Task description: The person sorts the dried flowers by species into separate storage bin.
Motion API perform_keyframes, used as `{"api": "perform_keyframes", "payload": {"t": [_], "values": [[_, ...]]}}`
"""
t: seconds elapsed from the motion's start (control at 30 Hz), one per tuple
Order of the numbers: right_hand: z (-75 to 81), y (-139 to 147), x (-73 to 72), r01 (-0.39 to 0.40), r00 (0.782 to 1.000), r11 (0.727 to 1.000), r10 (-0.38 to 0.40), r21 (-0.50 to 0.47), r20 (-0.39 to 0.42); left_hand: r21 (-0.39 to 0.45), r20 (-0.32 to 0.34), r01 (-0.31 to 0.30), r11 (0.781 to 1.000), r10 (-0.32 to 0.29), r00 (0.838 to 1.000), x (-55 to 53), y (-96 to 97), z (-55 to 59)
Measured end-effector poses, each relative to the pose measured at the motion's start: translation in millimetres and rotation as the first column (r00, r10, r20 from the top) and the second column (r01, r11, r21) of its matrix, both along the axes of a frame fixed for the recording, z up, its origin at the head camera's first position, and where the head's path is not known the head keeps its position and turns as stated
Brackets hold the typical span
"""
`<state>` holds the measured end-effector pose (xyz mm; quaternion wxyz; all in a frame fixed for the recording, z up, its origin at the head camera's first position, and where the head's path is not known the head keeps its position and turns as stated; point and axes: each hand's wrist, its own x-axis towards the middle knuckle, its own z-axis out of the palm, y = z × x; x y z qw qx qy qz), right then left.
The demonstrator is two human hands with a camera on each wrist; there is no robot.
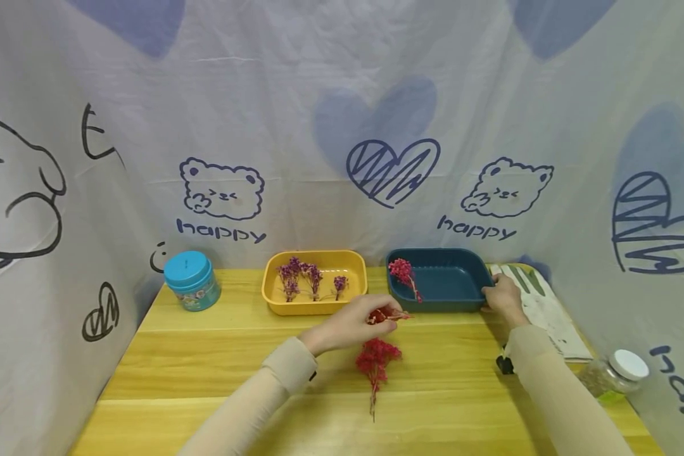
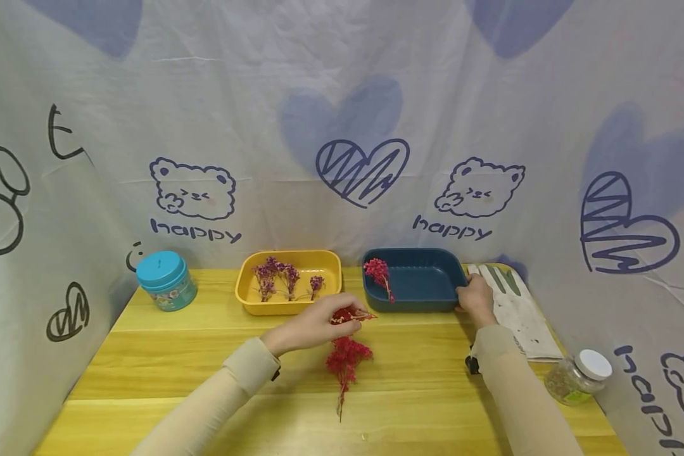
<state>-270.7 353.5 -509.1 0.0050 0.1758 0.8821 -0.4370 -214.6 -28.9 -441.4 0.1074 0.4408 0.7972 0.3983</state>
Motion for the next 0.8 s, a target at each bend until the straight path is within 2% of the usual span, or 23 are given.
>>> {"api": "perform_keyframes", "payload": {"t": [0.1,0.2,0.27,0.37,0.43,0.5,0.6,0.7,0.8], "values": [[0.3,2,0.6,0.004,1.0,1.0,-0.004,0.0,0.001,0.01,-0.042,-0.019,1.0,0.019,0.999,-2.5,2.0,2.2],[0.4,4,0.8,0.008,1.0,1.0,-0.008,-0.004,0.002,-0.017,-0.137,-0.037,0.999,0.034,0.99,-6.0,5.9,5.9],[0.5,4,0.8,0.011,1.0,1.0,-0.011,-0.01,0.0,-0.047,-0.21,-0.045,0.998,0.034,0.977,-9.0,9.6,8.3],[0.7,5,0.8,0.008,1.0,1.0,-0.008,-0.011,-0.003,-0.1,-0.321,-0.051,0.994,0.016,0.947,-13.6,15.6,12.4],[0.4,6,0.6,0.006,1.0,1.0,-0.006,-0.013,-0.002,-0.132,-0.399,-0.047,0.99,-0.009,0.917,-17.4,19.9,14.2],[-0.2,6,0.4,0.004,1.0,1.0,-0.004,-0.012,-0.003,-0.157,-0.478,-0.037,0.987,-0.043,0.878,-21.2,23.9,16.0],[-1.1,6,-0.7,0.008,1.0,1.0,-0.008,-0.014,-0.001,-0.196,-0.591,-0.024,0.98,-0.099,0.8,-28.0,30.1,17.9],[-1.5,4,-1.5,0.011,1.0,1.0,-0.011,-0.012,-0.001,-0.244,-0.665,-0.026,0.97,-0.147,0.733,-34.2,37.0,18.9],[-1.3,3,-1.1,0.01,1.0,1.0,-0.01,-0.009,-0.007,-0.295,-0.708,-0.05,0.954,-0.183,0.682,-38.5,45.3,20.4]]}}
